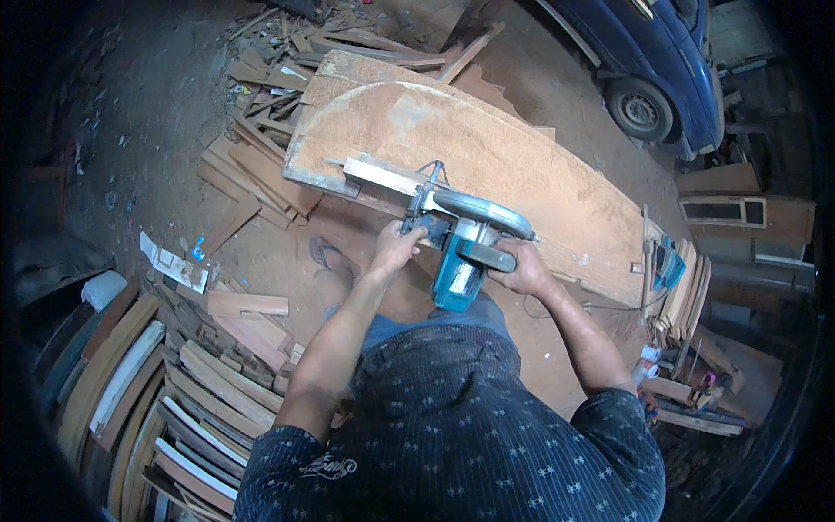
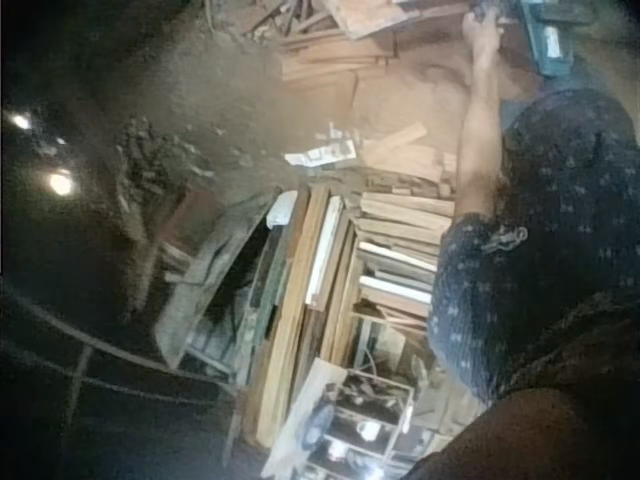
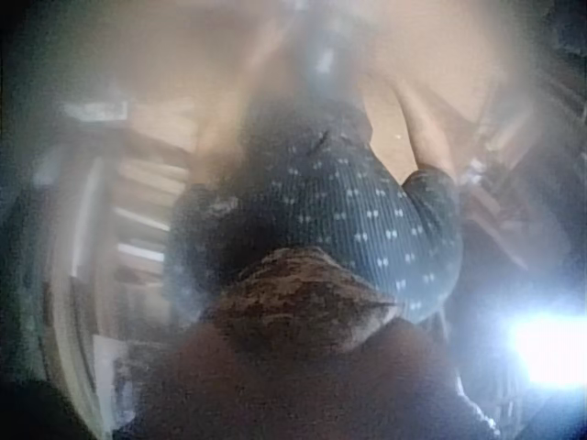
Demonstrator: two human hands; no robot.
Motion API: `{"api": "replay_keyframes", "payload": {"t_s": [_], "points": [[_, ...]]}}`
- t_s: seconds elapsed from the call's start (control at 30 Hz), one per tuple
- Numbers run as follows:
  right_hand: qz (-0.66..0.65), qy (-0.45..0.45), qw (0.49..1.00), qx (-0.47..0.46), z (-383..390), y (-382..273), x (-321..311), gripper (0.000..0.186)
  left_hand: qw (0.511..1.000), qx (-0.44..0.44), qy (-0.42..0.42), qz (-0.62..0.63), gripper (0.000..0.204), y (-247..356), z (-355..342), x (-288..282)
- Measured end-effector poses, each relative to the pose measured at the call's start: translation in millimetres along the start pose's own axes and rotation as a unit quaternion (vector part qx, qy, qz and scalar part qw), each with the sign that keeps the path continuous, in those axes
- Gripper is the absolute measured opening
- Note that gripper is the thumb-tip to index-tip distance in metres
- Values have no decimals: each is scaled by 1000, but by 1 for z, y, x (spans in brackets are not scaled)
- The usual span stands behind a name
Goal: The person uses a handheld electric planer to smooth the surface of a wooden plank. They then switch to a circular saw to cut the plank into smaller pieces, handling the wood and tools with both hands.
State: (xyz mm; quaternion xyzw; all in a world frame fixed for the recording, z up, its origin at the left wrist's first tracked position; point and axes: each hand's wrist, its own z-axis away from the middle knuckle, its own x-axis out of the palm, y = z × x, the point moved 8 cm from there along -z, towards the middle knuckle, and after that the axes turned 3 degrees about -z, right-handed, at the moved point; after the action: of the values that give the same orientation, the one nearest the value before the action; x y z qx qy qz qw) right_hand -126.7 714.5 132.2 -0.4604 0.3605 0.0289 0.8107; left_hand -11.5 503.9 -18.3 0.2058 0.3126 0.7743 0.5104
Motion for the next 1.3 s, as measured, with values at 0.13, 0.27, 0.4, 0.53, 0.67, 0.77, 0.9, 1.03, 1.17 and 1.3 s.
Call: {"api": "replay_keyframes", "payload": {"t_s": [0.13,0.27,0.4,0.53,0.67,0.77,0.9,1.03,1.17,1.3], "points": [[-1,-3,1000,11,-6,-4,3,31,1000,20,-4,13,28,-3,-7,-6],[-13,-5,1000,20,-12,-13,8,32,999,36,-10,14,28,-15,-23,-16],[-1,-16,1000,27,-18,-14,14,34,999,31,-7,12,29,-14,-22,-24],[-6,-16,999,28,-26,-26,17,32,1000,11,0,-12,29,-6,-18,-38],[-1,-23,999,34,-33,-26,22,31,1000,10,-3,-9,29,-2,-18,-47],[-3,-15,1000,23,-38,-34,25,30,1000,15,-4,7,28,0,-18,-55],[5,-19,1000,24,-45,-43,29,29,999,26,-7,31,28,1,-20,-64],[4,-24,999,33,-50,-46,35,28,1000,11,-4,13,27,6,-17,-74],[-11,-22,999,26,-56,-53,40,28,999,32,-9,38,27,2,-24,-84],[-15,-22,999,36,-60,-58,45,31,999,42,-6,33,26,3,-26,-94]]}}
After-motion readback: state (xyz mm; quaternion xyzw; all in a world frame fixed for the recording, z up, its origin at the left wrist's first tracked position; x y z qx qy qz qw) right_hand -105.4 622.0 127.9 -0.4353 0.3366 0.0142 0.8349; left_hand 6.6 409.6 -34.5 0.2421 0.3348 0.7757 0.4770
